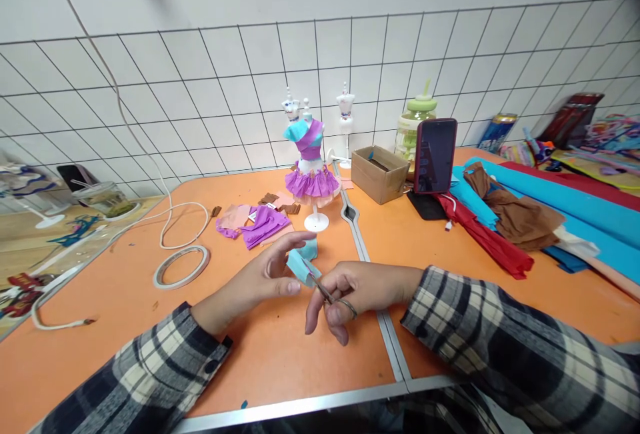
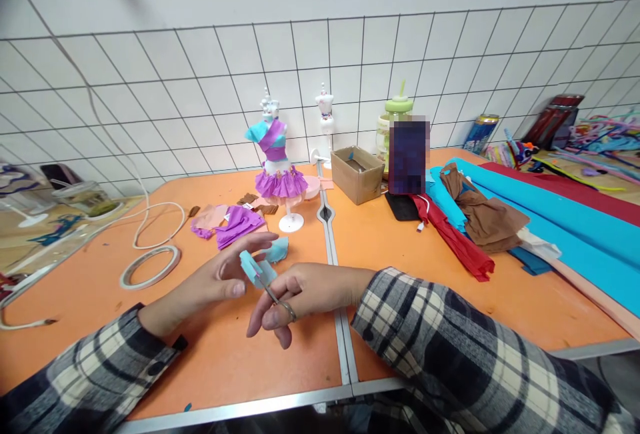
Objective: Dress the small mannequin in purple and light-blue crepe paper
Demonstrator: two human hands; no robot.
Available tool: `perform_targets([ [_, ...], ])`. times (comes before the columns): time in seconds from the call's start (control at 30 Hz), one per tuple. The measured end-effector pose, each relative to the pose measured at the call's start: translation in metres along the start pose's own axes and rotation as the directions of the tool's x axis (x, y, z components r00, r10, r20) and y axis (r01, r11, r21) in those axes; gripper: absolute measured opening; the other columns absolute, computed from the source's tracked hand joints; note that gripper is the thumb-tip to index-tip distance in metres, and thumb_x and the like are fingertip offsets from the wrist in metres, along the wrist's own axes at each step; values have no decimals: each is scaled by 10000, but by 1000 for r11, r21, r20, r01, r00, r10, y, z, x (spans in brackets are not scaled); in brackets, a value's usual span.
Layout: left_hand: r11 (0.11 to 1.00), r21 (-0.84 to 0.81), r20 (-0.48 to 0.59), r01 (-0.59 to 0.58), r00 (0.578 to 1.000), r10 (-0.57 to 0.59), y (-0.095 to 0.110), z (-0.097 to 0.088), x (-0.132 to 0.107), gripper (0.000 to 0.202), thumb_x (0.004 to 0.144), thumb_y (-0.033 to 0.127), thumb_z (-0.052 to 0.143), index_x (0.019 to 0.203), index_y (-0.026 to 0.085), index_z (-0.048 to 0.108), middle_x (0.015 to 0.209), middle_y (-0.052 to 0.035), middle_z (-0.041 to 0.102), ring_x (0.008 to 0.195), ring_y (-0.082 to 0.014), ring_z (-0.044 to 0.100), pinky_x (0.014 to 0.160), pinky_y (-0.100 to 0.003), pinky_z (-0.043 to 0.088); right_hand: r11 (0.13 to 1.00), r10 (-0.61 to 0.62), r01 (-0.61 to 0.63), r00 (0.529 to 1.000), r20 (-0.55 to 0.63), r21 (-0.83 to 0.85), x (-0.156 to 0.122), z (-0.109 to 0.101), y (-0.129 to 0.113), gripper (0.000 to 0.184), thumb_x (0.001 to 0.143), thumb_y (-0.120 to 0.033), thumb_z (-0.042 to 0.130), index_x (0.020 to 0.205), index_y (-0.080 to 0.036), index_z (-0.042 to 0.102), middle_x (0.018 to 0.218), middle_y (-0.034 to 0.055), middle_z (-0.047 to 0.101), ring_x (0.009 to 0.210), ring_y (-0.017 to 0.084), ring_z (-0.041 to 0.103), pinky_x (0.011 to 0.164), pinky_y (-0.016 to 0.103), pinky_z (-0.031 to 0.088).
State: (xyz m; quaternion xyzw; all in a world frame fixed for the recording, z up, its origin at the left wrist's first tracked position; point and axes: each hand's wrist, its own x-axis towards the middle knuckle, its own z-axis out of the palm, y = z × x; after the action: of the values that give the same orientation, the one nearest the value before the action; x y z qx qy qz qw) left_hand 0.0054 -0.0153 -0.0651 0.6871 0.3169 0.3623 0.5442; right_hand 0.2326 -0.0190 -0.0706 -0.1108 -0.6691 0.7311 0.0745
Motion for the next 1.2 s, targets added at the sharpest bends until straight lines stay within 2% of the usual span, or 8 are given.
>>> perform_targets([
  [0.07,998,-61,23,16,1000,-15,0,2,-1,723,621,516,849,1273,285,637,1438,-106,517,1349,-345,425,1066,-457,376,1000,-11,10,1000,-10,-11,1,1,0,471,850,-516,673,1099,-116,686,707,9,662,731,131,606,769,267,433],
  [0.17,987,-149,25,51,999,-48,-2,7,-3,500,666,511,826,1074,236,733,1327,-120,615,1336,-347,450,1063,-464,379,1000,-13,12,1000,-22,-23,2,2,1,494,844,-546,666,1084,-115,682,694,13,670,771,144,627,788,274,429],
  [0.27,970,-233,-30,75,996,-84,-5,11,-3,300,681,437,838,860,215,747,1168,-91,694,1211,-301,555,1031,-432,406,1000,-22,21,1000,-13,-20,4,3,2,507,844,-563,655,1076,-113,673,696,19,678,809,150,638,798,271,425],
  [0.47,957,-234,-88,171,977,-196,-10,10,-2,310,631,452,863,697,182,725,747,-47,687,836,-223,632,805,-353,484,999,-18,18,1000,-19,-38,5,2,3,530,821,-586,669,1089,-128,661,817,38,690,831,143,610,804,265,429],
  [0.6,959,-217,-69,180,977,-199,-10,10,-2,294,663,460,841,717,186,748,759,-51,686,754,-192,612,756,-334,477,996,-29,24,998,-60,-88,5,1,4,573,813,-625,649,1095,-127,656,851,41,677,808,143,595,815,287,430],
  [0.73,936,-298,-56,187,975,-213,-5,14,-3,427,600,493,870,913,222,765,835,-43,684,767,-187,611,722,-308,469,996,-39,34,997,-68,-84,6,1,8,543,819,-595,662,1086,-122,658,845,38,670,842,148,599,811,275,427],
  [0.9,964,-206,-57,166,982,-181,-2,16,-2,294,685,442,826,630,186,691,719,-23,604,718,-165,557,706,-294,442,996,-42,37,997,-61,-86,8,0,9,540,835,-579,653,1126,-125,652,875,47,673,833,140,600,812,272,440],
  [1.2,979,-117,33,166,986,-164,-10,9,0,331,677,475,829,651,177,687,675,-16,620,664,-153,556,647,-276,414,994,-65,59,995,-70,-91,5,1,8,504,853,-553,647,1109,-120,679,796,10,611,763,119,541,737,253,403],
])
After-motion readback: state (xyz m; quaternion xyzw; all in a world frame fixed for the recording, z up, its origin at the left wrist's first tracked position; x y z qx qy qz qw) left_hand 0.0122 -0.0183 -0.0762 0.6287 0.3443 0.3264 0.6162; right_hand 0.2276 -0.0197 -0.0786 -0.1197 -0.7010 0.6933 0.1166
